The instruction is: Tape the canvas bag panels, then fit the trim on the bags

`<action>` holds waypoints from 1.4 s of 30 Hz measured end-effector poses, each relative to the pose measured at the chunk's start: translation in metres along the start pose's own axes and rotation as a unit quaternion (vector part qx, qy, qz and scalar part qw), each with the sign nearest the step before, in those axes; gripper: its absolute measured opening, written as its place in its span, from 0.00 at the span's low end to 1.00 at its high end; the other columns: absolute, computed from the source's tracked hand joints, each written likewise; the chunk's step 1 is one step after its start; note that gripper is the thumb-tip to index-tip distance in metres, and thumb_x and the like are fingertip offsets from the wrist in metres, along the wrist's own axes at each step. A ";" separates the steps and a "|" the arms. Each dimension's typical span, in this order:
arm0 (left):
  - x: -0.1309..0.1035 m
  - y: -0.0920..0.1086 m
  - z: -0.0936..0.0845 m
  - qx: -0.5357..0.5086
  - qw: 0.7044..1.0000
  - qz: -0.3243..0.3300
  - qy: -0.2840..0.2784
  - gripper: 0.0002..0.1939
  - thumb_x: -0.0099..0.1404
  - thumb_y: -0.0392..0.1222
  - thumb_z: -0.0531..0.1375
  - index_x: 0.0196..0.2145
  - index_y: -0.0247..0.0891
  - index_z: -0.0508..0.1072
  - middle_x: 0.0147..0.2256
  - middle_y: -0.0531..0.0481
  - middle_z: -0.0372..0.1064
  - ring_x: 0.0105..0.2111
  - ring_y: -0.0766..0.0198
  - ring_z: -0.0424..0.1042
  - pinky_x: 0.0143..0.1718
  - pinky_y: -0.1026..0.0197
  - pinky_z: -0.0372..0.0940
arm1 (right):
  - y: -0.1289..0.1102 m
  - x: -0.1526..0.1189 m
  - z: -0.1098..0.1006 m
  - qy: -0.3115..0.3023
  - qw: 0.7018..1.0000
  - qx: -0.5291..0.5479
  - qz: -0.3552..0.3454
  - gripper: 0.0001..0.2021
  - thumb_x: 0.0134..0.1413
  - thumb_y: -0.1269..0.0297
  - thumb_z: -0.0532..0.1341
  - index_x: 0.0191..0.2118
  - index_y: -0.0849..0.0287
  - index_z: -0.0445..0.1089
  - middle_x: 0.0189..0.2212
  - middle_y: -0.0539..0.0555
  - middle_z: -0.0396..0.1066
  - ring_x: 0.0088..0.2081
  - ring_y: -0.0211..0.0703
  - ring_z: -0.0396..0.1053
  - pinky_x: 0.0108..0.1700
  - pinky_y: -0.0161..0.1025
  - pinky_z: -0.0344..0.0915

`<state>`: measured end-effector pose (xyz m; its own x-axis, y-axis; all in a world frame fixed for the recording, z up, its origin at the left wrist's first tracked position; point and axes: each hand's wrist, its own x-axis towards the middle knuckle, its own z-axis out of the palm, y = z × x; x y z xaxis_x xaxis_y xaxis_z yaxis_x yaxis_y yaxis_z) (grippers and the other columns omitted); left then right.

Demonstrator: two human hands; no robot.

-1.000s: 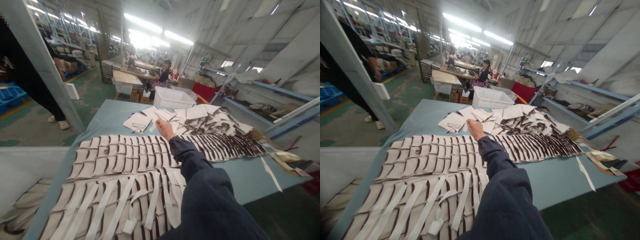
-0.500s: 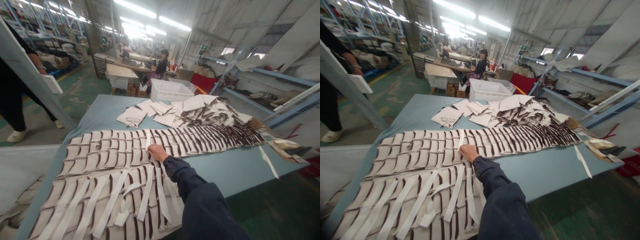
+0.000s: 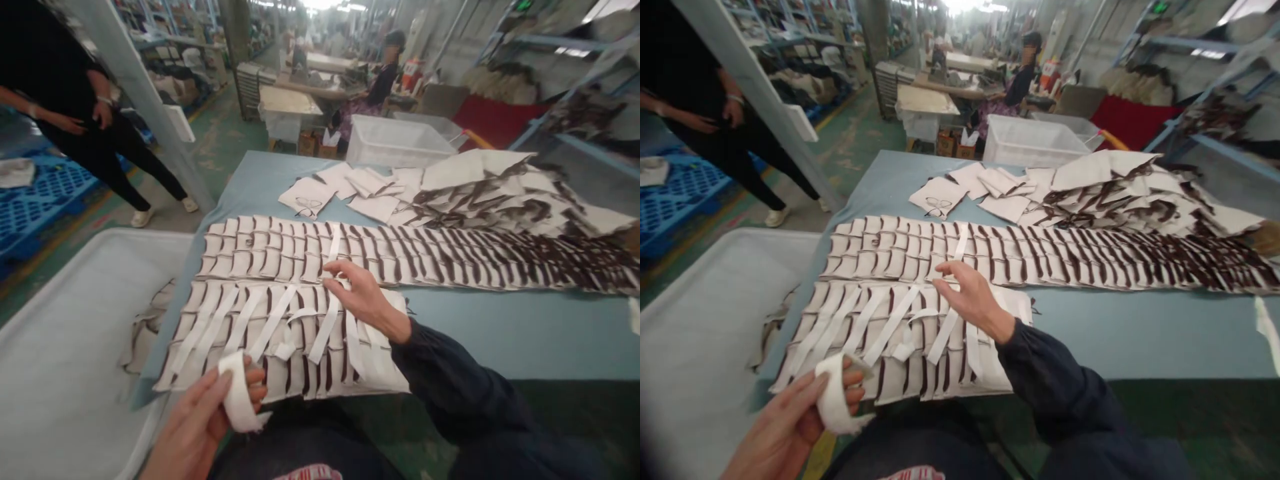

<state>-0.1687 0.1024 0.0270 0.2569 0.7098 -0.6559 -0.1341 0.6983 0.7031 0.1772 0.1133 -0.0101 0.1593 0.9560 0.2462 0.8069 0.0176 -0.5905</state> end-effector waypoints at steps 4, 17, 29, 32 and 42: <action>0.002 0.029 0.018 -0.027 0.999 -0.004 -0.034 0.34 0.49 0.55 0.87 0.47 0.32 0.89 0.48 0.32 0.90 0.45 0.42 0.89 0.47 0.52 0.86 | -0.096 -0.046 0.007 0.059 0.973 0.110 -0.192 0.10 0.75 0.66 0.67 0.58 0.54 0.76 0.54 0.59 0.85 0.55 0.51 0.83 0.58 0.51 0.80; 0.004 0.059 0.004 -0.089 0.989 0.012 -0.115 0.17 0.52 0.41 0.85 0.36 0.31 0.88 0.34 0.45 0.87 0.30 0.61 0.82 0.29 0.69 0.79 | -0.163 -0.054 0.051 0.096 0.960 0.031 -0.261 0.10 0.73 0.69 0.67 0.55 0.52 0.74 0.52 0.58 0.85 0.51 0.53 0.78 0.57 0.53 0.76; 0.010 0.063 -0.031 -0.095 0.992 0.005 -0.089 0.06 0.58 0.35 0.76 0.35 0.33 0.87 0.40 0.42 0.88 0.41 0.55 0.86 0.34 0.66 0.81 | -0.182 -0.052 0.089 0.071 0.963 0.027 -0.257 0.11 0.69 0.72 0.67 0.53 0.53 0.77 0.53 0.59 0.84 0.52 0.54 0.77 0.61 0.55 0.73; 0.009 0.062 -0.035 -0.086 0.991 0.008 -0.102 0.13 0.52 0.39 0.81 0.34 0.33 0.87 0.39 0.43 0.88 0.40 0.53 0.86 0.33 0.66 0.80 | -0.187 -0.053 0.093 0.066 0.967 0.032 -0.246 0.08 0.72 0.72 0.67 0.50 0.52 0.78 0.53 0.58 0.84 0.53 0.53 0.77 0.61 0.55 0.73; 0.011 0.064 -0.062 -0.023 0.986 0.022 -0.163 0.23 0.57 0.58 0.83 0.36 0.36 0.88 0.35 0.45 0.87 0.34 0.57 0.82 0.33 0.64 0.76 | -0.212 -0.047 0.108 0.075 0.981 0.110 -0.141 0.08 0.74 0.70 0.65 0.40 0.53 0.74 0.41 0.54 0.83 0.44 0.47 0.79 0.50 0.47 0.75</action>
<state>-0.2335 0.1603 0.0475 0.5430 0.6777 -0.4959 -0.1932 0.6755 0.7116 -0.0634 0.0963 0.0204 0.0427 0.8509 0.5237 0.6915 0.3532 -0.6302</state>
